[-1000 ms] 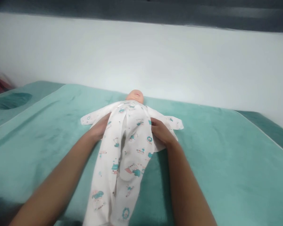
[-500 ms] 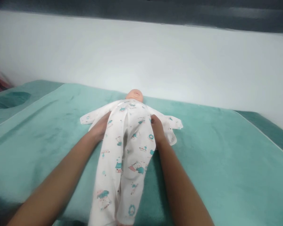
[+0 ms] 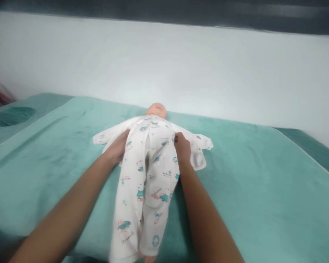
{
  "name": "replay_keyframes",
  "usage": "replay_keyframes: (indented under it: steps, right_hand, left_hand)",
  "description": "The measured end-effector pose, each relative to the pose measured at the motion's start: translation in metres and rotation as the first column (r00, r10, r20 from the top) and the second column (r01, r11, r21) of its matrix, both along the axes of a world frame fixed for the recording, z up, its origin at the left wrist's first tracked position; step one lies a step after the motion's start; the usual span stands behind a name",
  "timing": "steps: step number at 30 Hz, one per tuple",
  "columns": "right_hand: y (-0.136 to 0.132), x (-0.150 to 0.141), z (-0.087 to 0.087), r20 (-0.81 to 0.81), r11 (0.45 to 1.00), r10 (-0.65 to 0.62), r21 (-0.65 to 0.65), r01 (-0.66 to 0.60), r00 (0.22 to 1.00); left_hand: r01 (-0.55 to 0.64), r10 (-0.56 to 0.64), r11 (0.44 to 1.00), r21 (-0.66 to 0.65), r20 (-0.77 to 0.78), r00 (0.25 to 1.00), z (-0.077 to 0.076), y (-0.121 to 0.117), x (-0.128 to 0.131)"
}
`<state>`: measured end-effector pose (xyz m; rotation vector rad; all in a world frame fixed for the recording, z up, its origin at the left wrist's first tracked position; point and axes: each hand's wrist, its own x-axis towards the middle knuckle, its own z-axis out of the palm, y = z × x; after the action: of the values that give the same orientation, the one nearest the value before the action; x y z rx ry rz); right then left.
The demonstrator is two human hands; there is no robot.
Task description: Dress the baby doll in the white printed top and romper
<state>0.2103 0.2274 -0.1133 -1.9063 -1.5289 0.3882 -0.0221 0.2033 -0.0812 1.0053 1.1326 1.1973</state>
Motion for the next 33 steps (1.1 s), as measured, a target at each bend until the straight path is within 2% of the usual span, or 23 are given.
replay_keyframes:
  steps: [4,10,17,21,25,30,33]
  right_hand:
    - [0.0,0.0,0.001,-0.054,1.0,0.013,0.003,-0.013,0.998]
    - [-0.003,-0.001,0.003,-0.133,0.999,0.037,0.017,-0.035,0.99]
    - [-0.003,-0.002,0.002,-0.176,0.998,0.054,0.034,-0.048,0.983]
    - [-0.006,-0.004,0.004,-0.195,0.993,0.112,0.064,-0.102,0.974]
    - [-0.01,-0.005,0.008,-0.224,0.979,0.193,0.103,-0.174,0.955]
    - [-0.011,-0.005,0.008,-0.229,0.98,0.187,0.112,-0.165,0.955]
    - [-0.01,-0.003,0.006,-0.201,0.985,0.161,0.101,-0.143,0.966]
  left_hand:
    - [-0.005,0.004,1.0,-0.013,-0.093,0.996,0.005,-0.003,0.002]
    - [-0.016,0.025,0.999,0.047,-0.212,0.977,0.008,-0.008,0.002]
    - [0.022,0.029,0.992,0.125,-0.39,0.92,0.009,-0.009,-0.001]
    - [0.029,0.04,0.989,0.148,-0.443,0.896,0.005,-0.008,-0.003]
    - [-0.023,0.106,0.98,0.196,-0.425,0.899,-0.003,-0.006,-0.006]
    - [-0.086,0.2,0.952,0.295,-0.38,0.903,-0.011,-0.004,-0.006]
    - [-0.112,0.237,0.956,0.272,-0.489,0.839,-0.012,-0.003,-0.005]
